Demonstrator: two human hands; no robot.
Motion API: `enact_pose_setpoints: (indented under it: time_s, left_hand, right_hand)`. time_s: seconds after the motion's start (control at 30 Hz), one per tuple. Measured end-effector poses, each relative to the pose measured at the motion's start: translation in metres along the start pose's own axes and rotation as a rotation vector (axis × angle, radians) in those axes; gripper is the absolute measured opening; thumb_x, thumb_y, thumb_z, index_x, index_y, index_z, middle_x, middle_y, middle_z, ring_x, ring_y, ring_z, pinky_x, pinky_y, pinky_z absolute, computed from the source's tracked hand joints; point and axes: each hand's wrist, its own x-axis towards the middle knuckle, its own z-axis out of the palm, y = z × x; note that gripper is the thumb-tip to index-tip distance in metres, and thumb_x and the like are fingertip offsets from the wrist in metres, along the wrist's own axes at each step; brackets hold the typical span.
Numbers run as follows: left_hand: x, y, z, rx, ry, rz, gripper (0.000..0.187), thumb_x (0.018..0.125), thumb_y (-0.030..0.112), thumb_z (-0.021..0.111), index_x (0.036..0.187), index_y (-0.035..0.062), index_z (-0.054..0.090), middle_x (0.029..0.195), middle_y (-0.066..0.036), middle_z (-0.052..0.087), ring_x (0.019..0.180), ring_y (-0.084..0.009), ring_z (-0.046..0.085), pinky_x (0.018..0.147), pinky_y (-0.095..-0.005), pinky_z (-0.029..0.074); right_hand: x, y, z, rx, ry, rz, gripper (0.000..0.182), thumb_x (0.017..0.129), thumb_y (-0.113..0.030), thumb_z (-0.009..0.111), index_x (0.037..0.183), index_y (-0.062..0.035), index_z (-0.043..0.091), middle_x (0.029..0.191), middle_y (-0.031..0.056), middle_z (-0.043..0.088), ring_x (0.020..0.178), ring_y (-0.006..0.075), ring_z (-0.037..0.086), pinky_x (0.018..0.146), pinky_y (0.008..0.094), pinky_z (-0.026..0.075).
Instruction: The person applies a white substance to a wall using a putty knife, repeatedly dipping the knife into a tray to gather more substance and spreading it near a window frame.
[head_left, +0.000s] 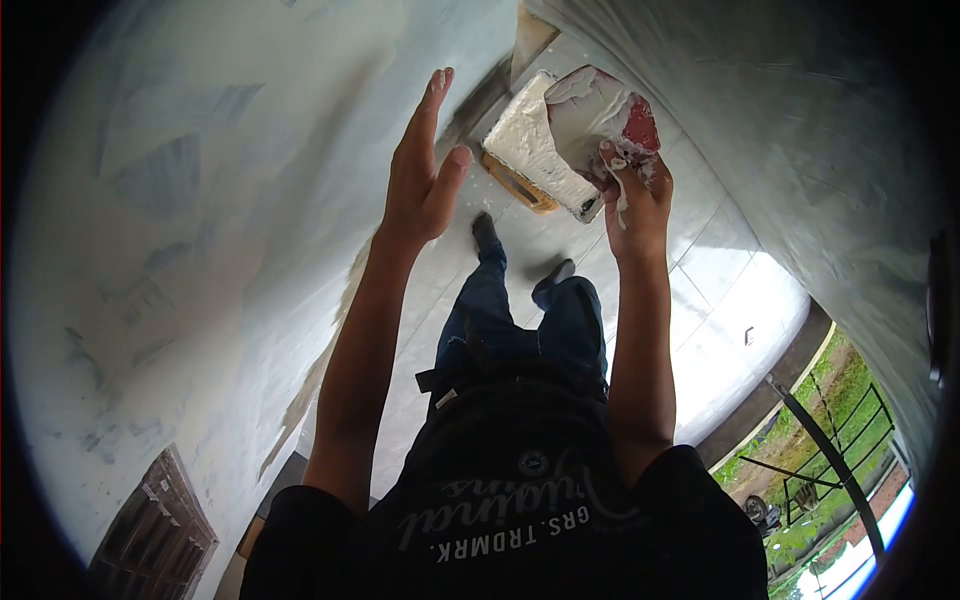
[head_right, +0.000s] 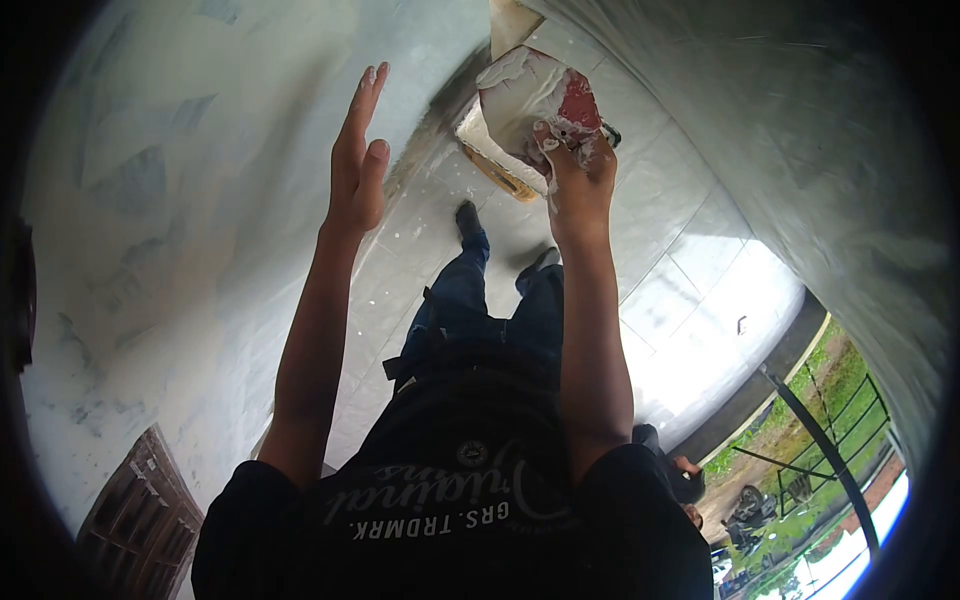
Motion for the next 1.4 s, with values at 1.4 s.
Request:
enact_pose_setpoints:
  time_s: [1.4]
  left_hand:
    - [0.015, -0.146, 0.172, -0.005, 0.194, -0.463, 0.073, 0.103, 0.047, 0.037, 0.152, -0.0045, 0.025, 0.152, -0.027, 0.038, 0.144, -0.0386, 0.033, 0.118, -0.0453, 0.023]
  right_hand:
    - [0.215, 0.13, -0.118, -0.464, -0.287, 0.243, 0.039, 0.09, 0.0, 0.064, 0.127, 0.003, 0.052, 0.116, 0.0124, 0.063, 0.102, 0.0176, 0.063, 0.087, 0.0317, 0.056]
